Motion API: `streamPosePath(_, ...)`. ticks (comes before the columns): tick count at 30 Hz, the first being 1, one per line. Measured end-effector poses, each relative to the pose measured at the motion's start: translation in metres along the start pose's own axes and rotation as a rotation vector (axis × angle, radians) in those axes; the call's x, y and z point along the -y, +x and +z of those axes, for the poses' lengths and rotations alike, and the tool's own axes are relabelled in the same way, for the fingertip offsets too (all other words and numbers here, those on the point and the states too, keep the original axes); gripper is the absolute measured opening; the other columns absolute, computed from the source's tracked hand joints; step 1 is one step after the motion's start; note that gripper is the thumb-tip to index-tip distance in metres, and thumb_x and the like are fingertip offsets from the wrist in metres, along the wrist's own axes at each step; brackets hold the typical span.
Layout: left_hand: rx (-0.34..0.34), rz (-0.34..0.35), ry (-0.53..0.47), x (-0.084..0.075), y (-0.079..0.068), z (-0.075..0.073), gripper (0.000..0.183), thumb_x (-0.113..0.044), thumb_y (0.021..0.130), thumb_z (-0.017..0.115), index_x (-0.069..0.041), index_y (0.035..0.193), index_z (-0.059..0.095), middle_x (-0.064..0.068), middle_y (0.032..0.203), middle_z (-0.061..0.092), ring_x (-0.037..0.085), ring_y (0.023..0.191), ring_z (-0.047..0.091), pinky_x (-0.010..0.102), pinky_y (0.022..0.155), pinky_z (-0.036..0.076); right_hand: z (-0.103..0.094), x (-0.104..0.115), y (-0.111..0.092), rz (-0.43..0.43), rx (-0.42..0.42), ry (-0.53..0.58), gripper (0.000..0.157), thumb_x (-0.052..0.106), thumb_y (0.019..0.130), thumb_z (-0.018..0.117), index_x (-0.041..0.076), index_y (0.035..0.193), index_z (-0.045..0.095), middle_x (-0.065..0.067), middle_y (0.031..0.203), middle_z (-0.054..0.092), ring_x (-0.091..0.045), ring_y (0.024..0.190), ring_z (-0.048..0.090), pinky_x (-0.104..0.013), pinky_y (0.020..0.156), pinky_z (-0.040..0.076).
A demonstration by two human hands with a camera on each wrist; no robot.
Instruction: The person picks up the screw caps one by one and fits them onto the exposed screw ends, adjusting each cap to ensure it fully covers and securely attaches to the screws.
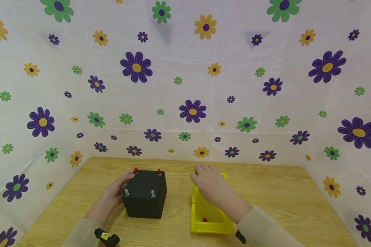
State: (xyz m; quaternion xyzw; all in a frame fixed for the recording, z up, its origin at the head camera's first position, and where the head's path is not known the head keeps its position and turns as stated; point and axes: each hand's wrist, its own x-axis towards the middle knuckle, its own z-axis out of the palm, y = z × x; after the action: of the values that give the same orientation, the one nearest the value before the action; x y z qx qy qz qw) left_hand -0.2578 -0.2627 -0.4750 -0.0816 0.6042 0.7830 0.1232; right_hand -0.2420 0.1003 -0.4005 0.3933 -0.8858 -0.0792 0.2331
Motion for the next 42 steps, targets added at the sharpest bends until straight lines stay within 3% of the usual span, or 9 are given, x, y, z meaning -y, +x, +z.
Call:
streamPosePath(11,-0.037,-0.013,0.009,-0.001,-0.002,0.003,0.073,-0.023,0.103,0.057,-0.003,0.166,0.026,-0.009,0.114,0.067,0.003,0.101,0.067,0.021,0.091,0.056,0.001,0.003,0.003,-0.008,-0.02,0.014,0.015,0.011,0.092,0.082,0.011,0.105,0.075,-0.005,0.108,0.067,-0.021,0.098,0.061,-0.032,0.083,0.056)
streamPosePath(20,0.001,0.011,0.007,-0.001,-0.001,0.001,0.075,-0.024,0.103,0.055,-0.002,0.166,0.022,-0.011,0.113,0.066,0.002,0.1,0.067,0.021,0.09,0.057,-0.002,0.007,0.008,-0.012,-0.037,0.008,0.013,0.012,0.093,0.081,0.012,0.104,0.074,-0.003,0.107,0.066,-0.021,0.098,0.061,-0.031,0.084,0.056)
streamPosePath(33,0.004,-0.002,-0.003,-0.002,-0.001,0.0,0.076,-0.025,0.104,0.056,-0.003,0.167,0.021,-0.01,0.117,0.066,0.002,0.1,0.067,0.021,0.09,0.057,-0.002,0.013,0.014,-0.036,-0.078,-0.005,0.015,0.011,0.092,0.082,0.014,0.103,0.072,-0.002,0.106,0.066,-0.019,0.095,0.062,-0.029,0.081,0.057)
streamPosePath(42,-0.005,-0.004,-0.001,-0.001,0.0,-0.001,0.073,-0.025,0.104,0.056,-0.003,0.165,0.025,-0.01,0.114,0.066,0.002,0.1,0.068,0.022,0.09,0.057,-0.003,0.018,0.017,-0.042,-0.062,0.014,0.014,0.011,0.092,0.081,0.014,0.102,0.073,-0.002,0.105,0.065,-0.019,0.092,0.059,-0.028,0.08,0.054)
